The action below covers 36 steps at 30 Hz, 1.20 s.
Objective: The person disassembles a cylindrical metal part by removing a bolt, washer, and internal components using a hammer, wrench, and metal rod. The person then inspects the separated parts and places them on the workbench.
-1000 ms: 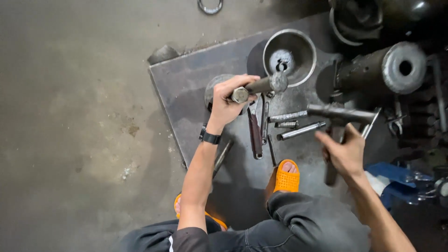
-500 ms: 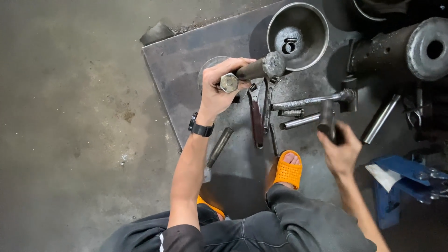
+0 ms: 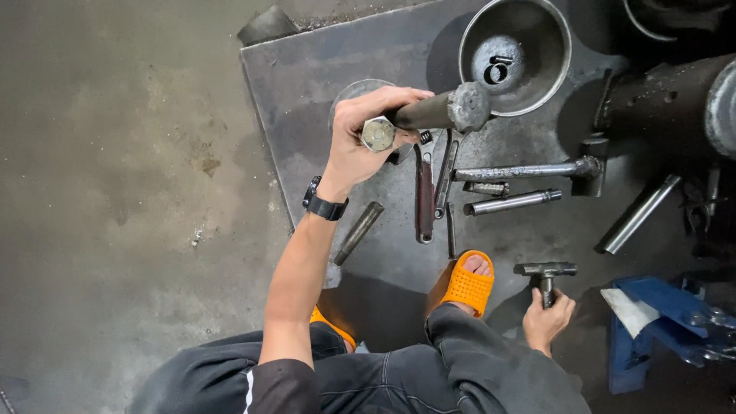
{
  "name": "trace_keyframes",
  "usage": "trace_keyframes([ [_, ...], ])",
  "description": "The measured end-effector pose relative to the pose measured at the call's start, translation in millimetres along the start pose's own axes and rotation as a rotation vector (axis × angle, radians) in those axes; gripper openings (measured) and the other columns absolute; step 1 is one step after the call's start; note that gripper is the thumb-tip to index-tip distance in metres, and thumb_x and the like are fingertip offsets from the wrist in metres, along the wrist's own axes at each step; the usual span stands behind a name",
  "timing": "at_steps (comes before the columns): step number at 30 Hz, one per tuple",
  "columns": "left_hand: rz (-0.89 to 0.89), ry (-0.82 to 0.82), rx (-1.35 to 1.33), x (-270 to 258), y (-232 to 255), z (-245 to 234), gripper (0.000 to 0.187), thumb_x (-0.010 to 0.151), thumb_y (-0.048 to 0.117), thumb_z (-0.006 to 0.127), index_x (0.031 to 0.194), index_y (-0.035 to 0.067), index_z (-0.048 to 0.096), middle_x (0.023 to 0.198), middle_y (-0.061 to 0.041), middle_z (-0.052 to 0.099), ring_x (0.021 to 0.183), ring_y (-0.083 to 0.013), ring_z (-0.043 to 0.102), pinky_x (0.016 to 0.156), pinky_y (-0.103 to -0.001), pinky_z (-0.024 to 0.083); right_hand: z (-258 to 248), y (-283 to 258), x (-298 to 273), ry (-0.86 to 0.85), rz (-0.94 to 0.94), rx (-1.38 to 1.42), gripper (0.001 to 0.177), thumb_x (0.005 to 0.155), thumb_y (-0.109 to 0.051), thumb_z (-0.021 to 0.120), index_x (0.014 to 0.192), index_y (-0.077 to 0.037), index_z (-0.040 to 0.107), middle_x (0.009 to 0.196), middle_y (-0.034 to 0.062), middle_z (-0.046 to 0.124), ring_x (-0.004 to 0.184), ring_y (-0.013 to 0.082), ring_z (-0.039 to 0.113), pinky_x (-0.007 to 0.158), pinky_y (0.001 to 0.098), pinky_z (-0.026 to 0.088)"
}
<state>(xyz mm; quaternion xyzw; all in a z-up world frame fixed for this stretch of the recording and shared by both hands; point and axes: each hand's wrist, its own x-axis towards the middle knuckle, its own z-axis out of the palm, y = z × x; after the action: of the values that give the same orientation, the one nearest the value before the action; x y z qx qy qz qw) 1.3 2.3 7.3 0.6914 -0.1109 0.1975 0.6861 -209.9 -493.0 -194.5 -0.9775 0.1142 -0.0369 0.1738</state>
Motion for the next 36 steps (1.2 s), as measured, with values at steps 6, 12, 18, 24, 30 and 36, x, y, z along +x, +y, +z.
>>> trace_keyframes([
  [6, -0.006, -0.003, -0.008, 0.5, -0.4, 0.5, 0.019, 0.083, 0.019, 0.066, 0.096, 0.007, 0.061, 0.100, -0.009, 0.065, 0.089, -0.0224, 0.064, 0.082, -0.034, 0.051, 4.8, 25.9, 2.3, 0.025, -0.152, -0.091, 0.031, 0.077, -0.009, 0.077, 0.098, 0.008, 0.062, 0.089, 0.0221, 0.048, 0.088, 0.0404, 0.047, 0.081, 0.0482, 0.039],
  [12, -0.004, 0.007, 0.007, 0.0, 0.2, -0.7, 0.019, 0.081, 0.013, 0.068, 0.098, 0.007, 0.061, 0.101, -0.008, 0.065, 0.088, -0.0210, 0.064, 0.081, -0.032, 0.051, -33.5, -71.5, 38.5, 0.067, -0.139, -0.032, 0.022, 0.085, -0.007, 0.066, 0.100, 0.007, 0.058, 0.097, 0.0210, 0.048, 0.091, 0.0372, 0.047, 0.077, 0.0469, 0.038],
  [18, 0.002, 0.018, -0.001, -2.0, -1.7, 0.6, 0.021, 0.079, 0.010, 0.070, 0.098, 0.007, 0.061, 0.099, -0.007, 0.065, 0.089, -0.0200, 0.064, 0.082, -0.031, 0.051, -100.6, -302.5, 117.2, -0.021, -0.356, 0.601, 0.025, 0.093, 0.010, 0.052, 0.117, 0.005, 0.051, 0.114, 0.0200, 0.053, 0.102, 0.0289, 0.054, 0.089, 0.0322, 0.048],
  [24, -0.030, 0.039, -0.008, -1.6, -0.8, 0.8, 0.023, 0.080, 0.015, 0.071, 0.099, 0.008, 0.061, 0.097, -0.005, 0.066, 0.086, -0.0167, 0.063, 0.080, -0.028, 0.050, -105.8, -435.0, 162.8, -0.455, -0.889, 1.003, 0.065, 0.078, 0.009, 0.040, 0.140, 0.003, 0.022, 0.144, 0.0267, 0.029, 0.136, 0.0407, 0.035, 0.111, 0.0514, 0.046],
  [30, -0.031, 0.039, 0.008, -4.1, -4.0, -0.8, 0.024, 0.080, 0.016, 0.071, 0.101, 0.009, 0.060, 0.087, 0.000, 0.065, 0.073, -0.0110, 0.058, 0.069, -0.026, 0.045, -102.1, -470.2, 171.2, -0.499, -0.860, 1.084, 0.012, 0.095, -0.004, 0.041, 0.105, -0.001, 0.047, 0.129, 0.0226, 0.045, 0.133, 0.0352, 0.037, 0.106, 0.0426, 0.044],
  [36, 0.049, 0.039, -0.084, -4.5, -4.4, 0.0, 0.072, 0.075, 0.058, 0.062, 0.127, 0.010, 0.045, 0.113, -0.009, 0.061, 0.108, -0.0191, 0.063, 0.097, -0.032, 0.054, -113.2, -425.8, 155.4, -0.389, -0.033, 1.569, 0.034, 0.091, -0.040, 0.043, 0.102, -0.011, 0.055, 0.091, 0.0100, 0.063, 0.073, 0.0240, 0.062, 0.070, 0.0371, 0.057],
])
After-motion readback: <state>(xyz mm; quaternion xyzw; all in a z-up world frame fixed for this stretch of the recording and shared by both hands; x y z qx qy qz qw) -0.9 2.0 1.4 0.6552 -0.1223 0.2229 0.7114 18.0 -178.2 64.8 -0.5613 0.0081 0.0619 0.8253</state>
